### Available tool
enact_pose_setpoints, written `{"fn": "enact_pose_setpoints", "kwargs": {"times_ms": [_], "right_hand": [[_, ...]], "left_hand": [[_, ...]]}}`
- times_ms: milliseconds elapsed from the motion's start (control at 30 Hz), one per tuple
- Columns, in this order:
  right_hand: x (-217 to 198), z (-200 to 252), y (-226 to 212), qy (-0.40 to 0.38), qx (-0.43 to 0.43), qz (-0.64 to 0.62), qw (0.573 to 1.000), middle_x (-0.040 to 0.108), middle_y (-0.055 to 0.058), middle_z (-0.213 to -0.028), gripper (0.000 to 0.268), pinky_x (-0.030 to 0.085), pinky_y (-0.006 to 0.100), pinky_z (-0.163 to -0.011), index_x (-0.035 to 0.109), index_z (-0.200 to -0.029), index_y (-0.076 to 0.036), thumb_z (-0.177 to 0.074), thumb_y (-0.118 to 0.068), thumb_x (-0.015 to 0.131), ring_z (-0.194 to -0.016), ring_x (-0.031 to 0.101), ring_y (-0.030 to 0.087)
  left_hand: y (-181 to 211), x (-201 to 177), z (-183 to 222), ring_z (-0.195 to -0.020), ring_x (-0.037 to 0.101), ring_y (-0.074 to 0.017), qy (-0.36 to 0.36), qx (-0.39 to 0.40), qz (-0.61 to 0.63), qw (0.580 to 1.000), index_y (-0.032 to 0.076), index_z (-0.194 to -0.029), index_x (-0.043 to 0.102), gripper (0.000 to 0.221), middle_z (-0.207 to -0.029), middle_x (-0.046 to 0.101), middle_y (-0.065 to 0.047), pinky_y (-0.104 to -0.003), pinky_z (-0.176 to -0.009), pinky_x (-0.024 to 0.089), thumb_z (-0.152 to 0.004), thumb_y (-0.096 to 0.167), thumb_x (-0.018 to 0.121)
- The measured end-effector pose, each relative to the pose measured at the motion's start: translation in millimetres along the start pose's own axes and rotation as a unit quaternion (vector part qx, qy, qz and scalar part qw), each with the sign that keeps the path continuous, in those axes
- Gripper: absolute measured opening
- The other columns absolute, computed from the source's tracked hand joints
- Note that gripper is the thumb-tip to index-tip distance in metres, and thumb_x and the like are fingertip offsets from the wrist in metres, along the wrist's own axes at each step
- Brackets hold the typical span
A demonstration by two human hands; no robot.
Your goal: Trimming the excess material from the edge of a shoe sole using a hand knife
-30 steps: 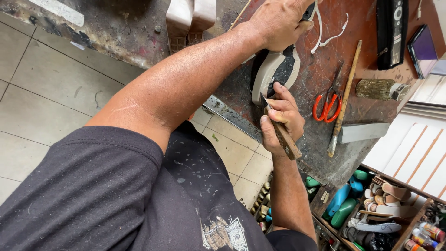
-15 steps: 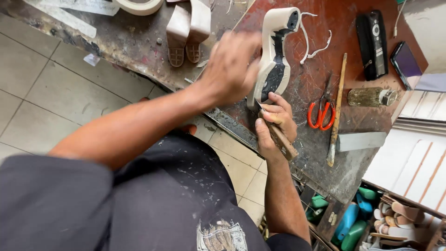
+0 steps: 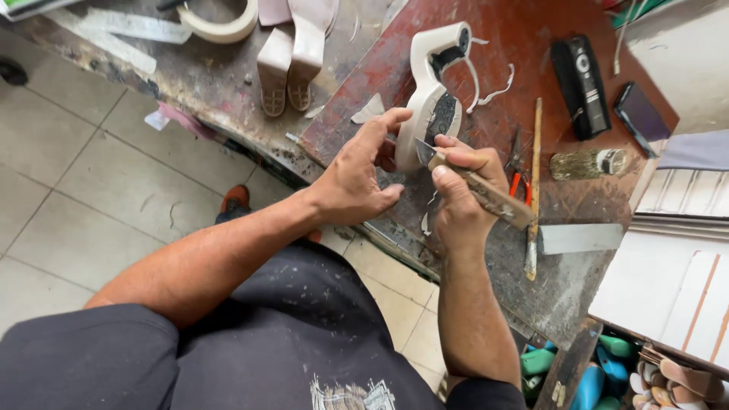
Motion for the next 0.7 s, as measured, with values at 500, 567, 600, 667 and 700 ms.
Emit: {"fn": "enact_pose_setpoints", "kwargs": {"times_ms": [500, 567, 600, 667, 700], "right_hand": [[28.8, -61.0, -44.4, 0.022, 0.095, 0.056, 0.994, 0.072, 0.022, -0.088, 0.018, 0.062, 0.029, -0.07, 0.067, -0.094, 0.005, -0.076, 0.005, 0.072, -0.083, 0.07, 0.017], [36.8, -63.1, -48.7, 0.018, 0.092, 0.065, 0.993, 0.072, 0.022, -0.089, 0.019, 0.063, 0.03, -0.07, 0.068, -0.095, 0.005, -0.076, 0.006, 0.072, -0.085, 0.071, 0.017], [40.9, -64.8, -50.6, 0.007, 0.089, 0.074, 0.993, 0.072, 0.022, -0.09, 0.02, 0.063, 0.031, -0.07, 0.069, -0.095, 0.004, -0.076, 0.008, 0.073, -0.087, 0.071, 0.018], [54.0, -68.6, -70.2, -0.009, 0.089, 0.162, 0.983, 0.074, 0.014, -0.091, 0.015, 0.06, 0.03, -0.074, 0.07, -0.091, -0.002, -0.077, 0.003, 0.07, -0.086, 0.071, 0.016], [61.0, -70.4, -80.0, -0.027, 0.086, 0.243, 0.966, 0.075, 0.006, -0.092, 0.011, 0.056, 0.028, -0.079, 0.07, -0.086, -0.008, -0.077, -0.002, 0.067, -0.084, 0.07, 0.014]], "left_hand": [[-8.6, -8.6, -56.7, -0.109, 0.052, -0.0096, 0.115, 0.223, 0.063, 0.966, 0.011, -0.135, 0.069, 0.082, -0.124, 0.05, -0.003, -0.022, -0.095, 0.049, -0.064, 0.024, 0.107], [-7.3, -6.7, -63.4, -0.128, 0.046, -0.0129, 0.095, 0.228, 0.107, 0.963, 0.014, -0.138, 0.067, 0.08, -0.14, 0.045, -0.003, -0.027, -0.109, 0.044, -0.068, 0.022, 0.105], [-7.2, -5.3, -66.5, -0.146, 0.041, -0.0162, 0.081, 0.234, 0.149, 0.957, 0.018, -0.141, 0.066, 0.079, -0.157, 0.039, -0.002, -0.032, -0.122, 0.039, -0.072, 0.02, 0.104], [-9.7, -11.9, -69.6, -0.156, 0.034, -0.0233, 0.04, 0.233, 0.143, 0.961, 0.016, -0.152, 0.049, 0.086, -0.164, 0.036, -0.008, -0.039, -0.134, 0.031, -0.081, 0.019, 0.098], [-11.0, -14.7, -70.3, -0.166, 0.027, -0.0303, -0.001, 0.234, 0.132, 0.963, 0.013, -0.163, 0.033, 0.094, -0.171, 0.032, -0.014, -0.047, -0.145, 0.023, -0.089, 0.017, 0.091]]}}
Point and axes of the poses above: each hand's wrist, its own z-axis away from the middle knuckle, its own x-axis out of the palm, y = z × x, the point moved 1 cm from there along -z, towards the middle knuckle
